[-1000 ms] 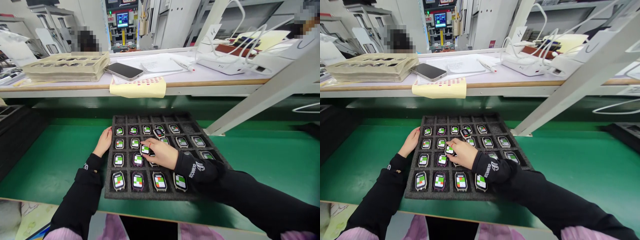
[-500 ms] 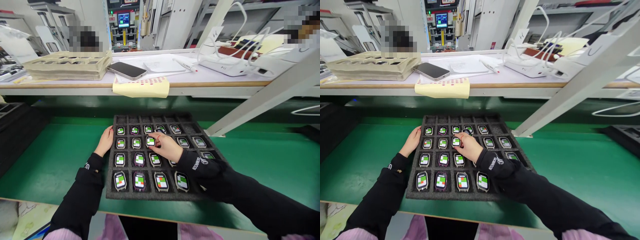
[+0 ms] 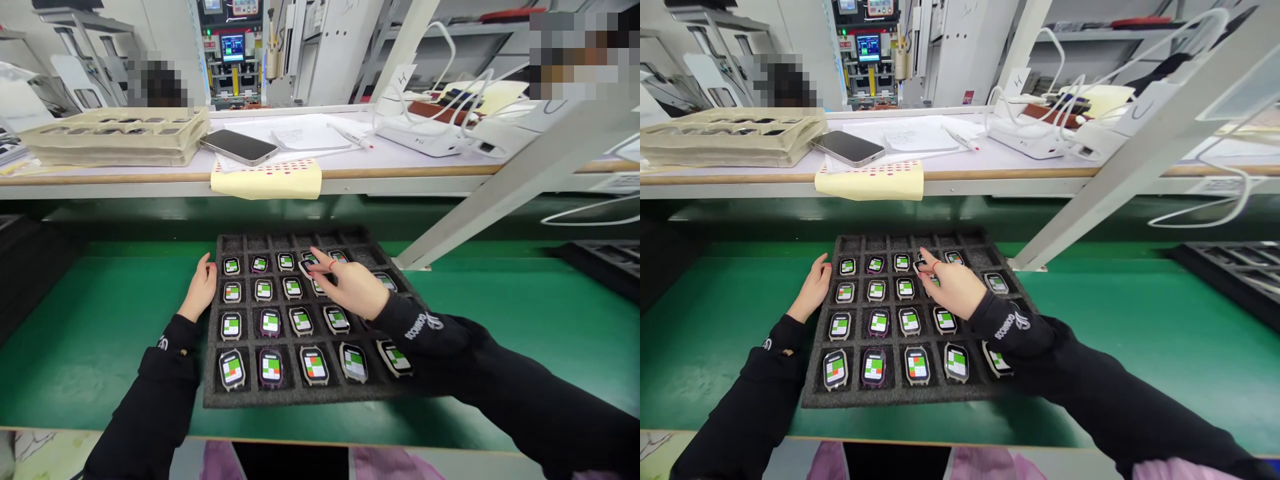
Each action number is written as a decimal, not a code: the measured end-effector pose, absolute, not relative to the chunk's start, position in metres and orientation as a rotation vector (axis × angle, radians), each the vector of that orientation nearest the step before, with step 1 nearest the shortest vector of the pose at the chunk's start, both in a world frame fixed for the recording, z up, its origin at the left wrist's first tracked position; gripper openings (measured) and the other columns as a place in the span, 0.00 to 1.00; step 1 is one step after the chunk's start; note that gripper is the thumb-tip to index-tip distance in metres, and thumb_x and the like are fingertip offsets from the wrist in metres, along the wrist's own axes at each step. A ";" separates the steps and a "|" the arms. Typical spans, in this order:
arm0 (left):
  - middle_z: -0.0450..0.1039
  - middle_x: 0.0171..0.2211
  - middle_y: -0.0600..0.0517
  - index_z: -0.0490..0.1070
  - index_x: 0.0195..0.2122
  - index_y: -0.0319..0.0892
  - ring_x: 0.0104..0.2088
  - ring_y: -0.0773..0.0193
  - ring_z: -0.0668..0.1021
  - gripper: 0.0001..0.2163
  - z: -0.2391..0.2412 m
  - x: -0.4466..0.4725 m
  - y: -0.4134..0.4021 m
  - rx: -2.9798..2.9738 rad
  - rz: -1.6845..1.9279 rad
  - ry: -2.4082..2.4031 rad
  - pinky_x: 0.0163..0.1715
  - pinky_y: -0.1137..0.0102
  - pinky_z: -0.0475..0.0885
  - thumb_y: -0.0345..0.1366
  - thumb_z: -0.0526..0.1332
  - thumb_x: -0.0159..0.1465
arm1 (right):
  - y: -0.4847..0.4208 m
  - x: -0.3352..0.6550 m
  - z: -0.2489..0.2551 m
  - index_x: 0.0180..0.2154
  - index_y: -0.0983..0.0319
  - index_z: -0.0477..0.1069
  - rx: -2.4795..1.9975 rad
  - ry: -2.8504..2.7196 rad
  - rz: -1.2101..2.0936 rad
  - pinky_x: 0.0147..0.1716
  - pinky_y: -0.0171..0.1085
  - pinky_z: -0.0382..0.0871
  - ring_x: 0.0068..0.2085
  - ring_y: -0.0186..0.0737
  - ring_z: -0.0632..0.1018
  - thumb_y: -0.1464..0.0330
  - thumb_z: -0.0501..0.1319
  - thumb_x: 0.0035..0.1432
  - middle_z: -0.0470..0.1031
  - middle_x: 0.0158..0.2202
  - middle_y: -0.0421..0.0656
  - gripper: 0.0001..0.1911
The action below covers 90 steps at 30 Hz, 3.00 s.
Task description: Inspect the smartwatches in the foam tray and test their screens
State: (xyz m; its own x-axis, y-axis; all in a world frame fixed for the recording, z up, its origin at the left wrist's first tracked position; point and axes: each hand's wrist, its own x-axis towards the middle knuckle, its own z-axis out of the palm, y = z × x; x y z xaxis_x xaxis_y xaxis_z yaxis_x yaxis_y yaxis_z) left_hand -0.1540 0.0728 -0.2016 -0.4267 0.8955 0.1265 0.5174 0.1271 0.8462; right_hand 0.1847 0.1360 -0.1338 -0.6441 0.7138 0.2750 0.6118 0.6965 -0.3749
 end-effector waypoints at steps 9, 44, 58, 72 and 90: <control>0.74 0.51 0.40 0.59 0.65 0.38 0.54 0.52 0.75 0.24 -0.203 -0.156 0.071 1.350 1.251 1.987 0.59 0.58 0.66 0.42 0.50 0.71 | 0.140 0.209 -0.159 0.72 0.68 0.46 -0.821 -2.529 0.225 0.63 0.61 0.64 0.59 0.54 0.73 0.75 0.48 0.67 0.72 0.58 0.51 0.33; 0.71 0.57 0.38 0.59 0.65 0.35 0.59 0.50 0.72 0.25 -0.189 -0.153 0.071 1.317 1.177 2.037 0.62 0.56 0.64 0.42 0.49 0.70 | 0.204 0.197 -0.159 0.52 0.62 0.72 -1.187 -2.406 0.460 0.34 0.34 0.71 0.32 0.42 0.77 0.73 0.73 0.53 0.74 0.31 0.37 0.25; 0.70 0.58 0.39 0.61 0.65 0.37 0.59 0.49 0.72 0.26 -0.193 -0.160 0.073 1.317 1.170 2.052 0.62 0.55 0.64 0.44 0.49 0.70 | 0.247 0.297 -0.177 0.61 0.69 0.70 -1.524 -2.111 0.673 0.26 0.35 0.69 0.25 0.43 0.76 0.65 0.72 0.60 0.78 0.32 0.44 0.31; 0.73 0.54 0.41 0.62 0.65 0.41 0.54 0.49 0.76 0.27 -0.195 -0.172 0.078 1.296 1.172 2.055 0.59 0.55 0.68 0.47 0.52 0.68 | 0.236 0.321 -0.223 0.52 0.65 0.71 -1.406 -1.680 0.698 0.26 0.32 0.76 0.28 0.34 0.76 0.60 0.60 0.77 0.75 0.39 0.43 0.14; 0.75 0.47 0.40 0.61 0.64 0.34 0.48 0.53 0.78 0.29 -0.193 -0.177 0.069 1.286 1.209 2.099 0.57 0.56 0.71 0.40 0.54 0.63 | 0.205 0.325 -0.195 0.54 0.62 0.71 -1.897 -1.766 0.409 0.46 0.46 0.77 0.48 0.48 0.77 0.64 0.64 0.73 0.71 0.53 0.48 0.12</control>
State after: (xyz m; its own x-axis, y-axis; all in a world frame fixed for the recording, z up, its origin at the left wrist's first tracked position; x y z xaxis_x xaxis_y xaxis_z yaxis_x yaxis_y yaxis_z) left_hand -0.1772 0.0685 -0.1934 -0.4991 0.8608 0.0997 0.5182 0.2043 0.8305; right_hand 0.3249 0.2053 -0.1953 0.1083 0.9865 0.1226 0.8323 -0.0226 -0.5538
